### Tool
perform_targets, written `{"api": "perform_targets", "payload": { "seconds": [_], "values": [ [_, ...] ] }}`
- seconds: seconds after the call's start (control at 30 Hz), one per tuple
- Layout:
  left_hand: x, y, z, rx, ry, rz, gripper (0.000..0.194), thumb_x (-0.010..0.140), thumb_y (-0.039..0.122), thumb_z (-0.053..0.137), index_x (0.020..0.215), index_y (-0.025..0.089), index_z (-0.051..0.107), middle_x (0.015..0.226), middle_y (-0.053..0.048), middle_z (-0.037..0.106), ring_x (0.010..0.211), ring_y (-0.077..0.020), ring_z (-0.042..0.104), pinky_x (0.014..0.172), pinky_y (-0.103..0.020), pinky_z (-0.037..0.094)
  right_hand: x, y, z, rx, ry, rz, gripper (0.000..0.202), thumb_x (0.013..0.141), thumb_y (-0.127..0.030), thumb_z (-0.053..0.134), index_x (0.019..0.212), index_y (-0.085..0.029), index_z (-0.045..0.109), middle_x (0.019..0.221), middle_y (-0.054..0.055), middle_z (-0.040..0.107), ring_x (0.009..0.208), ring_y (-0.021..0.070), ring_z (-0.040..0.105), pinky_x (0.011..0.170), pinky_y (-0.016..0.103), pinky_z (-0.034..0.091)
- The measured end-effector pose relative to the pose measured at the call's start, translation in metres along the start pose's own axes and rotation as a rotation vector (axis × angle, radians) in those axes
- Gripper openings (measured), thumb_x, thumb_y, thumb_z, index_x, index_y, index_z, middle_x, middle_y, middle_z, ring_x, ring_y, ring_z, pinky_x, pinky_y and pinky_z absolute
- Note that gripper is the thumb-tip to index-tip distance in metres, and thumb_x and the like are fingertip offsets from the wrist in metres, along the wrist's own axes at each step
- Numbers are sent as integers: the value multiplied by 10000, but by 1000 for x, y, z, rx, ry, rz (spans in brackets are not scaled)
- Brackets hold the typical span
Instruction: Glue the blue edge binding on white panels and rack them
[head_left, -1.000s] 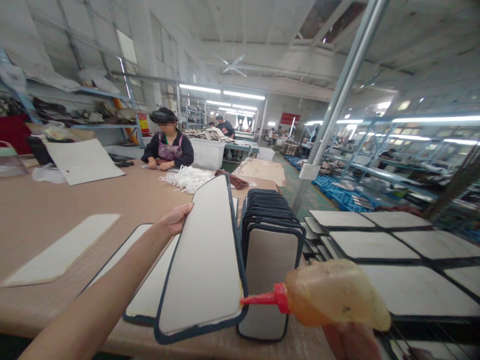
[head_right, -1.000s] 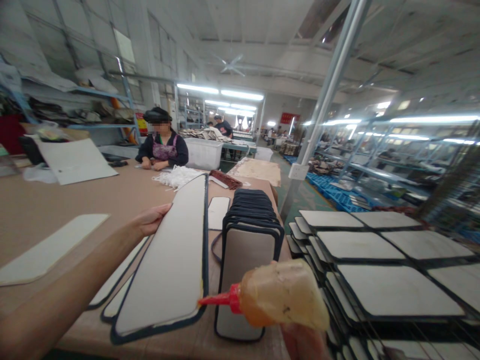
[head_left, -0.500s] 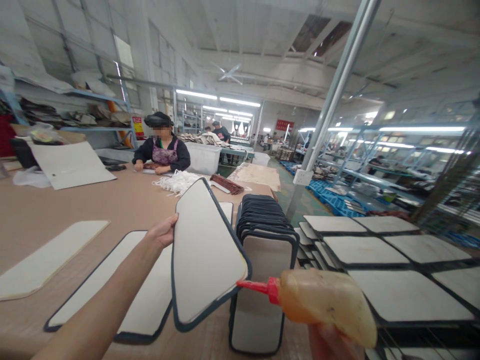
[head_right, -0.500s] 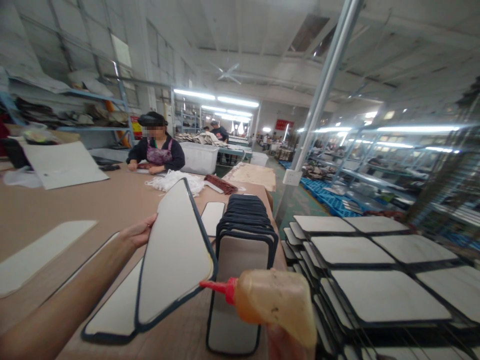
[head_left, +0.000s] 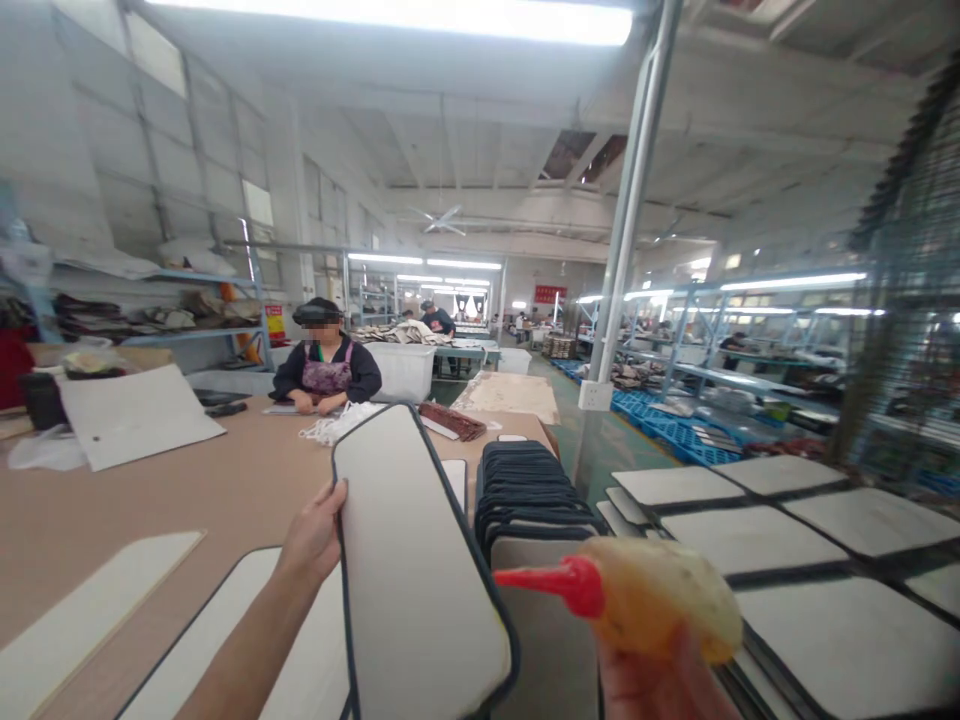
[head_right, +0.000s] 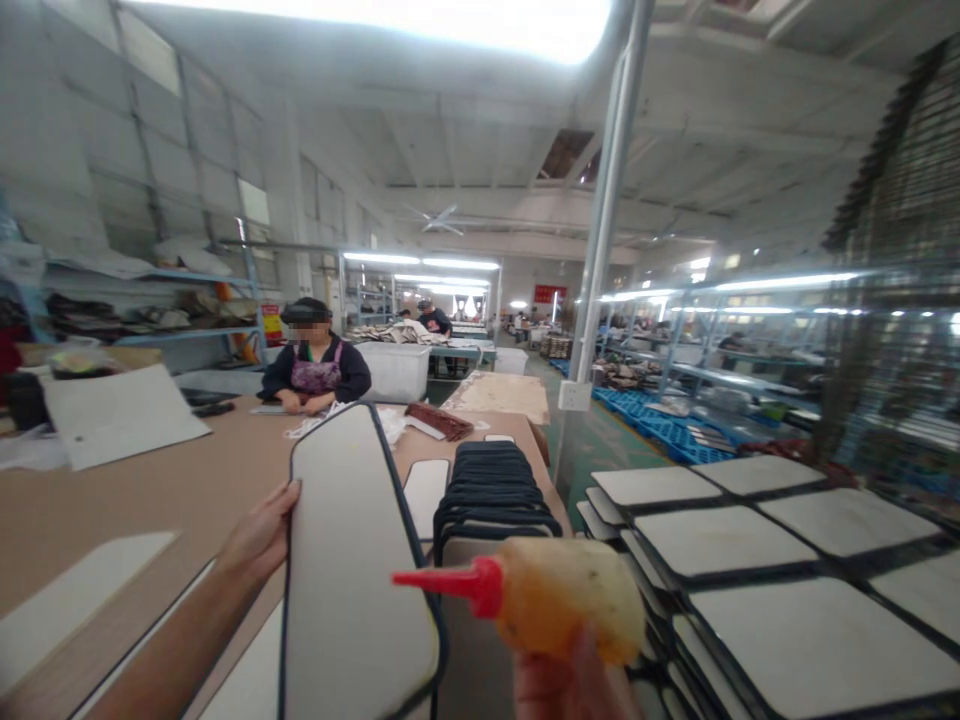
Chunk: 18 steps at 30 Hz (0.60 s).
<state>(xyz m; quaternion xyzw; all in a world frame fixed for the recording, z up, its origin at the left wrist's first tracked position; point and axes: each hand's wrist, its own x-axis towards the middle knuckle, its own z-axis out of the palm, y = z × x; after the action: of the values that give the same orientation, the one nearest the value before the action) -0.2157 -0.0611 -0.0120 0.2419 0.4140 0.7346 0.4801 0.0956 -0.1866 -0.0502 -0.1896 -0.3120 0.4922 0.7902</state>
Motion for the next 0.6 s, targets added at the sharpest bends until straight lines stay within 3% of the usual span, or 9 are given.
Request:
{"api": "perform_targets", "payload": {
  "seconds": [0.07,0.13,0.3,0.5,0.6],
  "values": [
    [-13,3,3,53,-63,34,273,863,73,501,1090,172,617,724,-13,733,611,-118,678,583,-172,552,15,-27,10,129,94,-15,291,757,-406,688,1044,-363,671,1100,-21,677,892,209,688,724,274,587],
    [-25,3,5,139,-144,30,286,831,94,559,1092,191,622,765,-26,742,626,-142,687,575,-203,561,24,-48,16,213,177,2,309,734,-363,705,1039,-317,681,1117,-9,676,896,212,689,728,288,589],
    [-47,-2,12,342,-392,-75,453,736,247,703,1176,265,599,816,-34,753,634,-206,697,533,-271,570,30,-70,20,195,251,-36,283,772,-346,647,1048,-296,681,1146,-3,673,969,200,662,758,270,579],
    [-62,-6,16,498,-578,-231,465,674,356,755,1124,314,646,902,-24,754,704,-227,705,586,-282,576,32,-89,6,-15,147,-255,521,638,-321,776,1136,-335,624,1191,4,651,1056,249,607,947,415,467],
    [-63,-6,15,568,-637,-250,442,678,369,747,1111,339,661,976,-11,744,778,-237,704,622,-279,575,31,-99,-2,-99,41,-274,562,607,-295,798,1140,-327,622,1147,34,674,1034,262,617,996,453,406]
  ]
}}
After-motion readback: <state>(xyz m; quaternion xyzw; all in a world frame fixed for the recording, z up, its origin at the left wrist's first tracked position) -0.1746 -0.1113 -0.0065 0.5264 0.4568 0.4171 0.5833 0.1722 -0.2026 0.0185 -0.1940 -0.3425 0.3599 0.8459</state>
